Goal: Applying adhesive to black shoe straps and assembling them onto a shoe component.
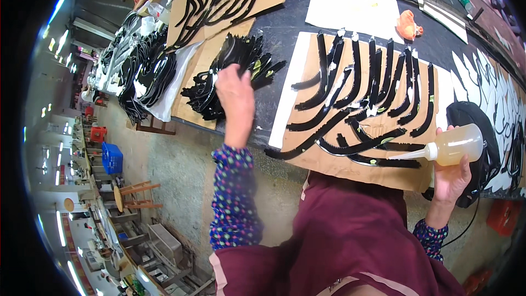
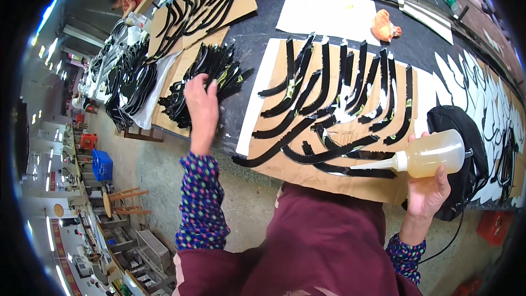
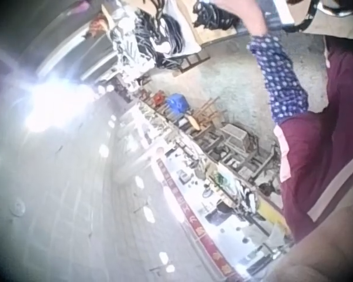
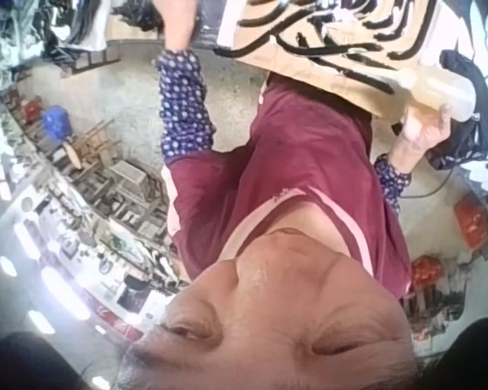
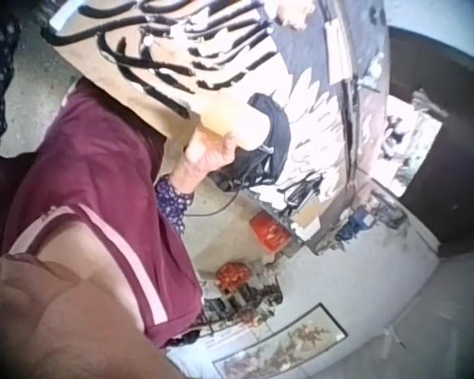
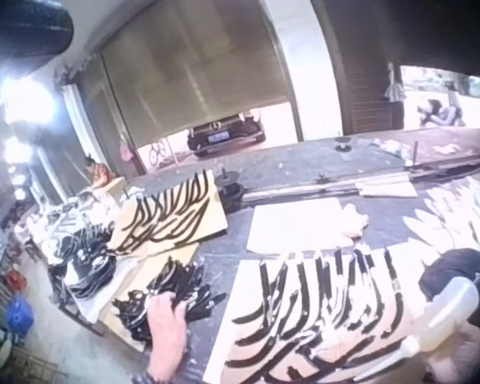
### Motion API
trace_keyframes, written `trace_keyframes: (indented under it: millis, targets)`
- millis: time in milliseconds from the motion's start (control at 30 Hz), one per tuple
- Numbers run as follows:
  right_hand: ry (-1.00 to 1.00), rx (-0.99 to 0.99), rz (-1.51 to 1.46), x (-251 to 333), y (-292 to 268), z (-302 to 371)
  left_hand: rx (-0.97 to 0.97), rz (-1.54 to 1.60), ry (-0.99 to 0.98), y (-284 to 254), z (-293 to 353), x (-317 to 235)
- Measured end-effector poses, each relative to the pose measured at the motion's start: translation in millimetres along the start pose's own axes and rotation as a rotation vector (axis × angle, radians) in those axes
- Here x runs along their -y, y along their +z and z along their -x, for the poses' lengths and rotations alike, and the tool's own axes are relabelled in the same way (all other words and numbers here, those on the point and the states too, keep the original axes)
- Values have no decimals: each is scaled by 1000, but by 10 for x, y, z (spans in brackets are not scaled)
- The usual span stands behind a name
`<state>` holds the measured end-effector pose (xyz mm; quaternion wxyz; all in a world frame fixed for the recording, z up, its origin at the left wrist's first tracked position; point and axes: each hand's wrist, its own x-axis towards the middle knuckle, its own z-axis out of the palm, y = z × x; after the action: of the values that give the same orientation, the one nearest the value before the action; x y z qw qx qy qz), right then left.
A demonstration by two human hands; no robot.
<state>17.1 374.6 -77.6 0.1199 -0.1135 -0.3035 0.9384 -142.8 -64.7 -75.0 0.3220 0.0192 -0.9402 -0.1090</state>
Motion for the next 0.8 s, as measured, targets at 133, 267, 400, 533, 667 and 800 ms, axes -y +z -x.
trace_keyframes:
  millis: [133, 267, 400, 533, 667, 800]
  targets:
    - [-5, -28, -19, -43, 25, -39, 16, -218, 26, 242, -300, 370]
    - [-12, -45, 11, -55, 58, -35, 139, -327, -109, 349, -489, 358]
    - [-23, -60, 29, -26, 72, -38, 97, -299, -105, 317, -700, 441]
    - [-5, -46, 30, -59, 88, -44, 173, -209, -472, 376, -878, 822]
    - [11, -33, 8, -68, 118, -23, 334, -204, -388, 417, -872, 771]
    - [20, -16, 4, -50, 124, -9, -29, -263, 15, 422, -767, 779]
